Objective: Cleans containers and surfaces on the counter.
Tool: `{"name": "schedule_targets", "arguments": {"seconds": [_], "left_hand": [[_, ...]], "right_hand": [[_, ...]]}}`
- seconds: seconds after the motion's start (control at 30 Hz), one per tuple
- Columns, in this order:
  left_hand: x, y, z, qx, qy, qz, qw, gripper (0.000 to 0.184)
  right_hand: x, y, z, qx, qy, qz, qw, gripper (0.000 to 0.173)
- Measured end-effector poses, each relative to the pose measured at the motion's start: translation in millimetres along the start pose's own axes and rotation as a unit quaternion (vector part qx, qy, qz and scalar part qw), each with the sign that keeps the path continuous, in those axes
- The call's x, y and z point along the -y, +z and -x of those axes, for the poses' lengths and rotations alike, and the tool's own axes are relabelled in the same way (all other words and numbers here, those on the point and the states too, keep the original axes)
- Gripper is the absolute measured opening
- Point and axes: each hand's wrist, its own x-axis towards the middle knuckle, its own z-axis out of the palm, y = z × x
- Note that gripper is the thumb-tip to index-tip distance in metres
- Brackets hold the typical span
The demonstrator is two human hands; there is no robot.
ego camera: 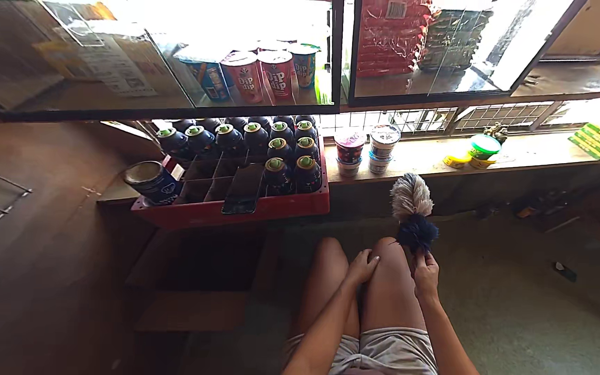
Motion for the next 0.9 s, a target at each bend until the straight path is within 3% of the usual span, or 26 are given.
{"name": "schedule_targets", "arguments": {"seconds": [0.17,0.23,0.33,0.4,0.47,0.6,0.73,0.9], "left_hand": [[-1.1,2.4,5.4,-0.019,0.020,0.004,1.000,0.051],[-4.3,2.8,10.2,-0.056,0.045,0.113,0.991,0.050],[-22.5,-2.1,35.8,-0.061,0.028,0.311,0.948,0.075],[-32.3,-4.4,61.7,-0.047,0.013,0.380,0.924,0.071],[-36.0,-2.2,76.2,-0.044,-0.012,0.406,0.913,0.053],[-26.9,0.2,57.0,-0.080,-0.072,0.419,0.902,0.043],[-13.4,4.5,34.3,-0.119,-0.114,0.456,0.875,0.045],[-12.6,8.7,25.5,-0.110,-0.125,0.423,0.890,0.043]], "right_hand": [[9.9,8.2,17.1,0.037,0.034,-0.037,0.998,0.025],[6.6,7.6,27.3,0.060,0.051,-0.018,0.997,0.024],[-4.0,3.5,44.3,0.144,0.068,0.069,0.985,0.026],[-4.1,5.8,56.7,0.215,0.091,0.152,0.961,0.030],[-17.1,10.1,61.4,0.283,0.105,0.234,0.924,0.030],[-16.1,16.0,42.2,0.368,0.073,0.349,0.859,0.035],[19.8,28.5,-10.6,0.286,-0.049,0.344,0.893,0.044],[84.3,75.0,-92.0,0.170,-0.148,0.262,0.938,0.072]]}}
